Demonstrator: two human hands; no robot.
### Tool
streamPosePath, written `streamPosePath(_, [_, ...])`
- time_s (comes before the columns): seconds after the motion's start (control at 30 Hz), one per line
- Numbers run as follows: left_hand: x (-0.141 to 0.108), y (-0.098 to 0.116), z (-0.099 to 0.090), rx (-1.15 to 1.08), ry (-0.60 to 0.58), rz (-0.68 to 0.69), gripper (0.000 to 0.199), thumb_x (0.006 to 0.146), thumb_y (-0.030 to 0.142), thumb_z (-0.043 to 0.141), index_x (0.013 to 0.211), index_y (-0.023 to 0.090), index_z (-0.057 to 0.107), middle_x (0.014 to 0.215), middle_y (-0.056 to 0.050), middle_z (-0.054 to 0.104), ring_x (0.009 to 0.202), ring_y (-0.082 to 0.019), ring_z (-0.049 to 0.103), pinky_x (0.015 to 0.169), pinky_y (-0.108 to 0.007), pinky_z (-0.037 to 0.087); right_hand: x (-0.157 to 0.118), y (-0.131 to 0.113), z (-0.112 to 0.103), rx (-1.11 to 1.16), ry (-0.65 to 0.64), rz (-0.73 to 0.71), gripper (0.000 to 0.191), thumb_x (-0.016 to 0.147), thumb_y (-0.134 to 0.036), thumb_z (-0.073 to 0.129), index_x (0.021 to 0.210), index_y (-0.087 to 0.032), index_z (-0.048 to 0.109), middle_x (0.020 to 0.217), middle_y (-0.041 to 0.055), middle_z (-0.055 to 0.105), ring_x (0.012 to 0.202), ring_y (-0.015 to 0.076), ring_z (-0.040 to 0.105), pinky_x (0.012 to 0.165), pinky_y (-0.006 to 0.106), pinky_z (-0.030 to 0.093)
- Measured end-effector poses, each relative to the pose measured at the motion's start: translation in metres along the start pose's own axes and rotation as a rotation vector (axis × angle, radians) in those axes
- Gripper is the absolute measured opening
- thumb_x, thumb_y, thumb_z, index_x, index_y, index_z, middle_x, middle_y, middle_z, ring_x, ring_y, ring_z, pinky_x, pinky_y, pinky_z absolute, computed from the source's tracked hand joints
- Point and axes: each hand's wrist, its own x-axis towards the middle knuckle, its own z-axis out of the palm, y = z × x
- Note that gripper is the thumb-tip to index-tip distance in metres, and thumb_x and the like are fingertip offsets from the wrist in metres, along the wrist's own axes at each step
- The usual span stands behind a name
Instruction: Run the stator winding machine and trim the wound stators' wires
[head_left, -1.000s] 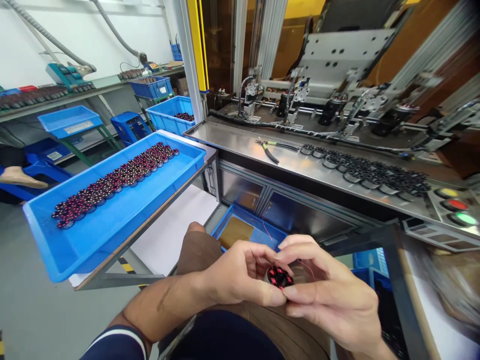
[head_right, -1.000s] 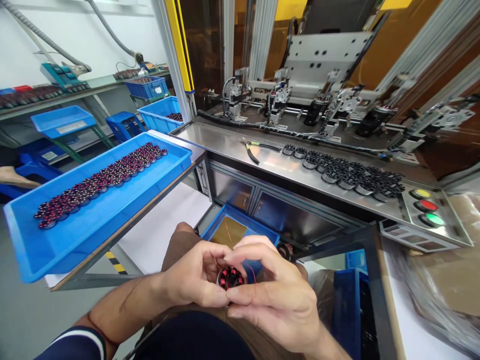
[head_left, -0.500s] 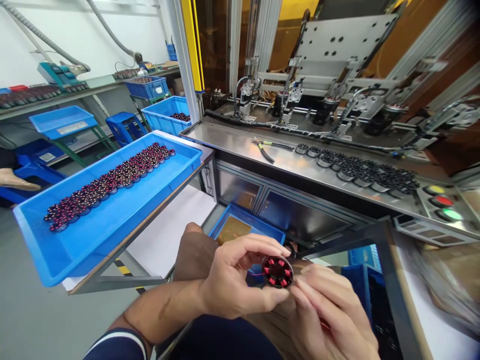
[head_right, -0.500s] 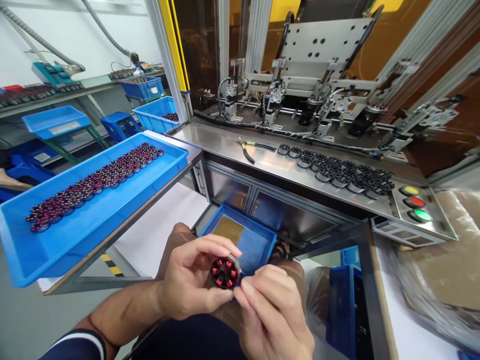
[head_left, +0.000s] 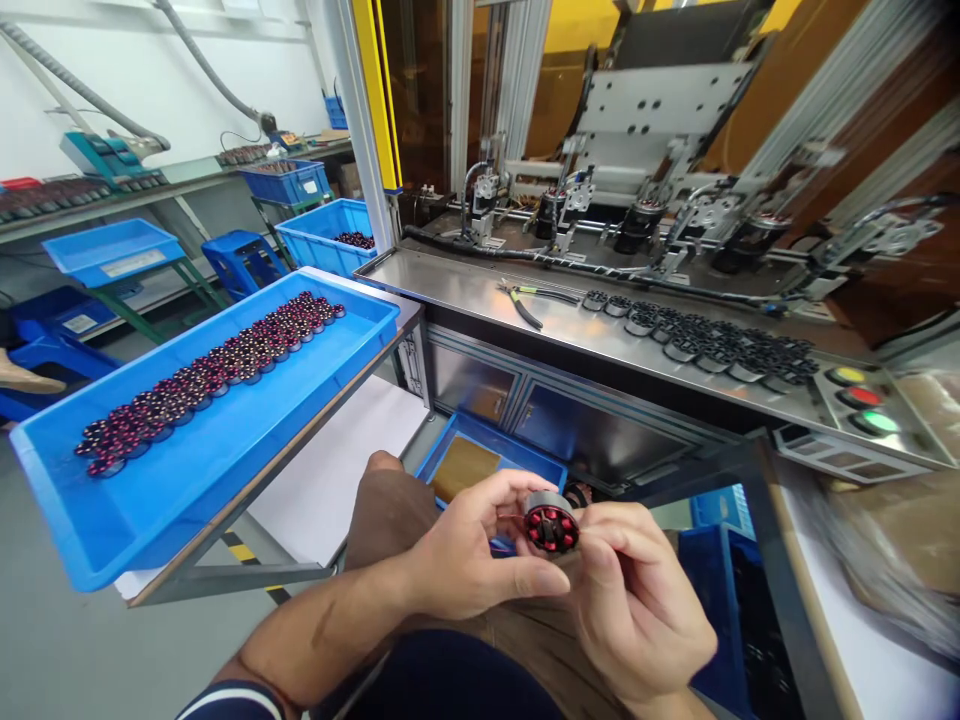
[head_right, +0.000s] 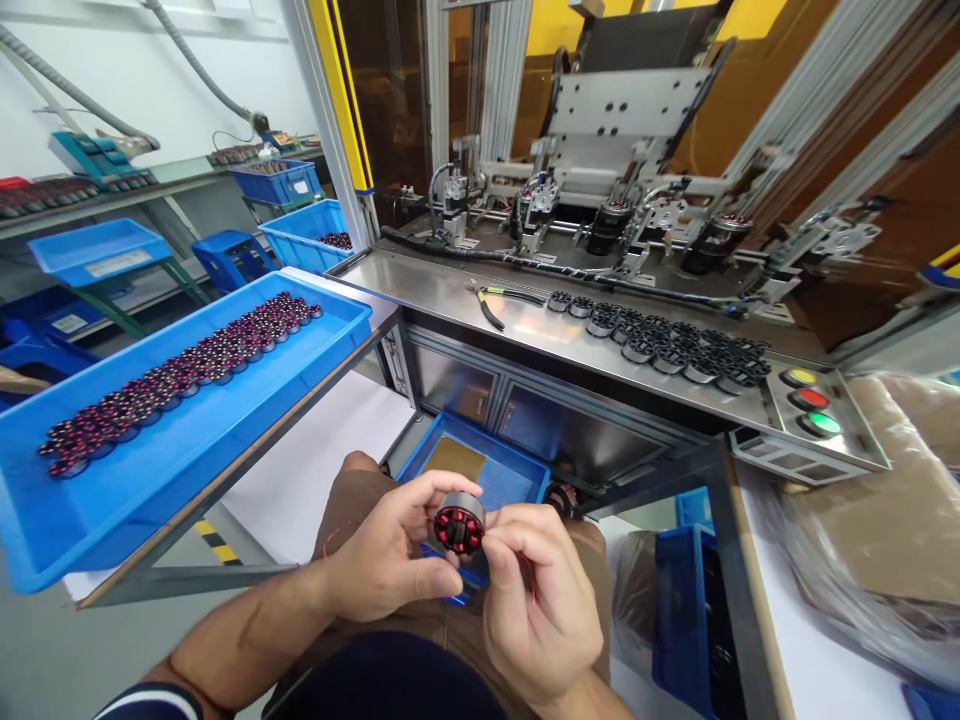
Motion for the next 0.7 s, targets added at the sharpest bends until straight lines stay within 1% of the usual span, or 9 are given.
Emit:
streamPosePath(0.1, [0.003, -0.003, -0.007, -0.11, -0.13, -0.077, 0.044, 0.081, 0.041, 0.079, 0.111, 0.014, 0.06, 0.076, -0.001, 0.066, 0.064, -0.009, 0.063, 0.061, -0.02, 0.051, 0.004, 0.0, -0.005, -0.048, -0.038, -0.025, 0.018, 0.087, -0.001, 0.058, 0.09, -0.018, 0.063, 0.083, 0.0036, 0.064, 0.075, 0.0157, 0.063, 0.065, 0.03, 0.051])
streamPosePath(0.17, [0.004, -0.009, -0.01, -0.161, -0.13, -0.054, 0.045, 0.084, 0.044, 0.076, 0.113, 0.014, 0.058, 0.073, -0.002, 0.067, 0.063, -0.012, 0.066, 0.059, -0.021, 0.053, 0.005, -0.001, -0.008, -0.091, -0.051, -0.036, 0.016, 0.087, -0.003, 0.059, 0.089, -0.018, 0.063, 0.082, 0.0036, 0.065, 0.073, 0.0155, 0.063, 0.063, 0.03, 0.051])
streamPosePath(0.23, [0.005, -0.015, -0.012, -0.189, -0.122, -0.025, 0.048, 0.085, 0.044, 0.075, 0.119, 0.015, 0.058, 0.076, -0.004, 0.069, 0.066, -0.015, 0.07, 0.058, -0.023, 0.055, 0.004, -0.001, -0.009, -0.131, -0.053, -0.03, 0.014, 0.087, -0.004, 0.061, 0.089, -0.018, 0.063, 0.081, 0.0035, 0.065, 0.072, 0.0151, 0.062, 0.063, 0.029, 0.051])
streamPosePath(0.33, [0.006, -0.016, -0.014, -0.218, -0.147, 0.001, 0.052, 0.084, 0.042, 0.076, 0.127, 0.019, 0.059, 0.089, -0.006, 0.07, 0.072, -0.016, 0.072, 0.06, -0.023, 0.057, 0.003, 0.001, -0.01, -0.156, -0.048, 0.001, 0.015, 0.087, -0.004, 0.063, 0.09, -0.018, 0.064, 0.082, 0.0036, 0.064, 0.073, 0.0155, 0.063, 0.064, 0.03, 0.051])
streamPosePath(0.4, [0.006, -0.011, -0.015, -0.227, -0.158, 0.042, 0.048, 0.083, 0.039, 0.077, 0.126, 0.023, 0.063, 0.105, -0.009, 0.068, 0.082, -0.016, 0.072, 0.065, -0.025, 0.059, 0.005, 0.001, -0.009, -0.137, -0.049, 0.032, 0.014, 0.087, -0.004, 0.062, 0.09, -0.018, 0.064, 0.082, 0.0035, 0.064, 0.074, 0.0153, 0.062, 0.066, 0.029, 0.051])
streamPosePath(0.5, [0.006, -0.002, -0.016, -0.155, -0.111, 0.126, 0.029, 0.08, 0.037, 0.08, 0.099, 0.017, 0.072, 0.119, -0.012, 0.063, 0.099, -0.02, 0.069, 0.082, -0.033, 0.061, 0.01, 0.0, -0.008, -0.066, -0.08, 0.094, 0.013, 0.09, -0.005, 0.06, 0.087, -0.018, 0.063, 0.079, 0.0019, 0.062, 0.072, 0.0133, 0.06, 0.065, 0.027, 0.049])
streamPosePath(0.6, [0.006, 0.002, -0.015, -0.124, -0.039, 0.201, 0.028, 0.073, 0.032, 0.087, 0.074, 0.015, 0.064, 0.108, -0.01, 0.069, 0.114, -0.026, 0.066, 0.104, -0.046, 0.051, 0.014, -0.003, -0.008, -0.007, -0.132, 0.131, 0.015, 0.092, -0.005, 0.058, 0.085, -0.018, 0.062, 0.077, 0.0008, 0.061, 0.07, 0.0117, 0.059, 0.064, 0.025, 0.049])
streamPosePath(0.63, [0.006, 0.002, -0.014, -0.159, -0.019, 0.217, 0.032, 0.07, 0.031, 0.089, 0.074, 0.016, 0.06, 0.104, -0.008, 0.071, 0.118, -0.028, 0.065, 0.107, -0.048, 0.048, 0.015, -0.003, -0.009, 0.002, -0.151, 0.119, 0.015, 0.092, -0.005, 0.058, 0.085, -0.018, 0.062, 0.076, 0.0007, 0.06, 0.07, 0.0114, 0.059, 0.064, 0.025, 0.049])
streamPosePath(0.7, [0.007, -0.001, -0.014, -0.241, 0.019, 0.203, 0.041, 0.064, 0.032, 0.092, 0.083, 0.018, 0.059, 0.107, -0.007, 0.072, 0.124, -0.029, 0.062, 0.107, -0.048, 0.047, 0.017, -0.003, -0.011, 0.012, -0.185, 0.064, 0.015, 0.091, -0.005, 0.058, 0.086, -0.018, 0.062, 0.077, 0.0011, 0.061, 0.071, 0.0112, 0.06, 0.063, 0.024, 0.049])
